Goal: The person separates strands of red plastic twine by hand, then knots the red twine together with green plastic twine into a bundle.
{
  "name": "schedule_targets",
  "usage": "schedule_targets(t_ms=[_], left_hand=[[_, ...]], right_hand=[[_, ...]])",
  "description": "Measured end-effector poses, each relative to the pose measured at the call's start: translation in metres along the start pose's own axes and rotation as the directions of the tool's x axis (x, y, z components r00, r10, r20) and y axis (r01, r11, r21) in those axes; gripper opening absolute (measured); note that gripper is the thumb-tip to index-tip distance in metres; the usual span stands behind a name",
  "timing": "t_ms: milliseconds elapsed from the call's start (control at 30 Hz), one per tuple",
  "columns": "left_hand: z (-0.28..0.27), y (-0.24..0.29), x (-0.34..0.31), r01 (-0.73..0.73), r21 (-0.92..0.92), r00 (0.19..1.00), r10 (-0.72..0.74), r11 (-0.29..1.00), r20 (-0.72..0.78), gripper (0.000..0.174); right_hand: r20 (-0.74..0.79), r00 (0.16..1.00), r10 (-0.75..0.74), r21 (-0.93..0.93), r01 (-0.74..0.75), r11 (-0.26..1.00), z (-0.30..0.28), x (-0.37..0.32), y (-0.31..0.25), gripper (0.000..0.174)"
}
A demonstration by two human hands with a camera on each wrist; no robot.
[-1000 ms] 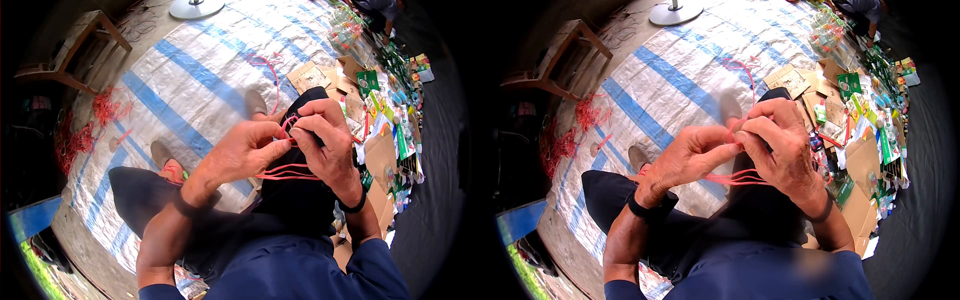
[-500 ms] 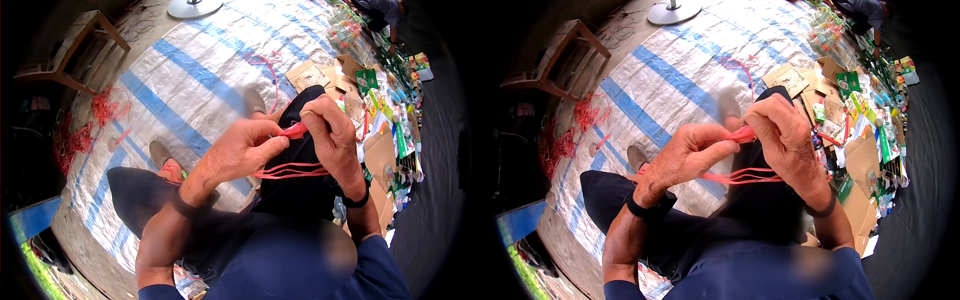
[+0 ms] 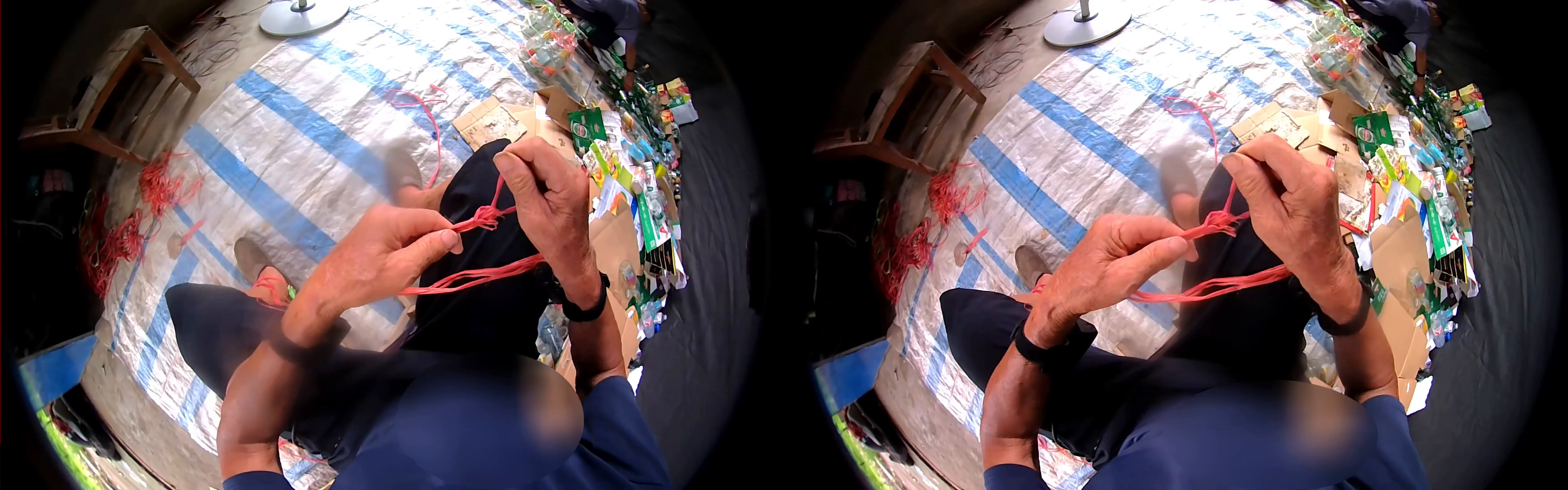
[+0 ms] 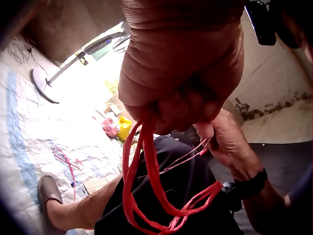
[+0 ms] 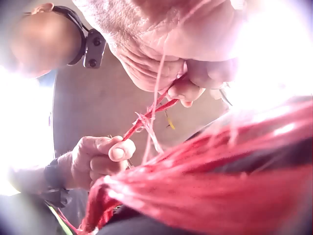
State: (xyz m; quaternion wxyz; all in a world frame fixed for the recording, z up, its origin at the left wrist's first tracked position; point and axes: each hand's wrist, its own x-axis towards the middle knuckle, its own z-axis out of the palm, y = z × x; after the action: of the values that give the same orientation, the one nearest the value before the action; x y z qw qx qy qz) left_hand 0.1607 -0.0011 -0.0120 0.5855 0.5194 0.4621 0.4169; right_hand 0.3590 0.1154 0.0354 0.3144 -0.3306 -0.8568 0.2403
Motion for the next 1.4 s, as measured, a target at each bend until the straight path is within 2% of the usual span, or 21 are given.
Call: schedule_targets(t_ms=[67,167,233,333,533,667,767,867,933,1000,1067,1133,1267,1333,1400], left_hand=[[0.000,0.001,-0.001,-0.006,-0.002,1.000,0.006,1.000,0.000,0.021],[-0.001,0.003,-0.001,-0.002,-0.011,1.000,0.002,1.000,0.006,0.021],[0.000,0.003,-0.001,-0.004,-0.003,1.000,0.004,1.000,-0.001,0.020],[0.001,0.002,-0.003,-0.038,-0.009,0.998,0.037,0.999,-0.047,0.019],[0.005,0.004,-0.002,-0.092,0.053,0.994,0.095,0.994,-0.057,0.018],[0.005,0.008,-0.003,-0.066,0.104,0.997,0.071,0.992,-0.042,0.017],[0.000,0.006,-0.004,-0.077,0.088,0.995,0.083,0.993,-0.059,0.017],[-0.005,0.009,-0.007,-0.035,0.089,0.999,0.037,0.995,-0.021,0.018],[-0.002,0.006,-0.008,0.005,-0.051,1.000,-0.006,0.999,-0.019,0.019],[-0.002,0.003,-0.006,-0.004,-0.066,1.000,0.002,0.998,-0.023,0.022],[-0.003,0.001,-0.005,-0.100,-0.040,0.994,0.098,0.994,-0.057,0.022],[-0.005,-0.002,-0.005,-0.114,-0.047,0.990,0.110,0.992,-0.089,0.023],[-0.010,0.010,-0.005,-0.162,-0.070,0.973,0.148,0.984,-0.176,0.024],[-0.011,0.007,-0.004,-0.165,-0.069,0.969,0.149,0.984,-0.195,0.023],[-0.010,0.008,-0.004,-0.169,-0.067,0.966,0.151,0.983,-0.208,0.023]], right_hand=[[0.040,0.999,0.009,-0.038,-0.007,0.999,-0.002,0.001,0.002,0.010],[-0.032,0.999,-0.015,-0.105,0.012,0.994,-0.002,0.005,0.012,0.011],[-0.111,0.987,-0.113,-0.161,0.095,0.982,-0.003,0.006,0.021,0.011],[-0.172,0.984,-0.054,-0.212,0.017,0.977,-0.014,0.010,0.029,0.012],[-0.164,0.985,-0.048,-0.235,0.008,0.972,-0.015,0.014,0.037,0.009],[-0.135,0.989,-0.055,-0.273,0.016,0.962,-0.012,0.015,0.049,0.011],[-0.094,0.995,-0.030,-0.200,0.011,0.980,-0.009,0.017,0.050,0.012],[-0.073,0.992,-0.105,-0.221,0.086,0.971,-0.009,0.019,0.049,0.012],[-0.082,0.990,-0.114,-0.208,0.095,0.973,-0.009,0.022,0.046,0.012],[-0.070,0.991,-0.110,-0.201,0.094,0.975,-0.010,0.023,0.048,0.012],[-0.081,0.990,-0.111,-0.193,0.094,0.977,-0.011,0.027,0.052,0.013],[-0.001,0.993,-0.120,-0.223,0.117,0.968,-0.016,0.031,0.055,0.014],[0.000,0.999,-0.044,-0.224,0.043,0.974,-0.023,0.039,0.067,0.014],[-0.005,0.986,-0.167,-0.197,0.162,0.967,-0.019,0.042,0.068,0.014],[0.007,0.989,-0.145,-0.224,0.143,0.964,-0.017,0.045,0.066,0.014]])
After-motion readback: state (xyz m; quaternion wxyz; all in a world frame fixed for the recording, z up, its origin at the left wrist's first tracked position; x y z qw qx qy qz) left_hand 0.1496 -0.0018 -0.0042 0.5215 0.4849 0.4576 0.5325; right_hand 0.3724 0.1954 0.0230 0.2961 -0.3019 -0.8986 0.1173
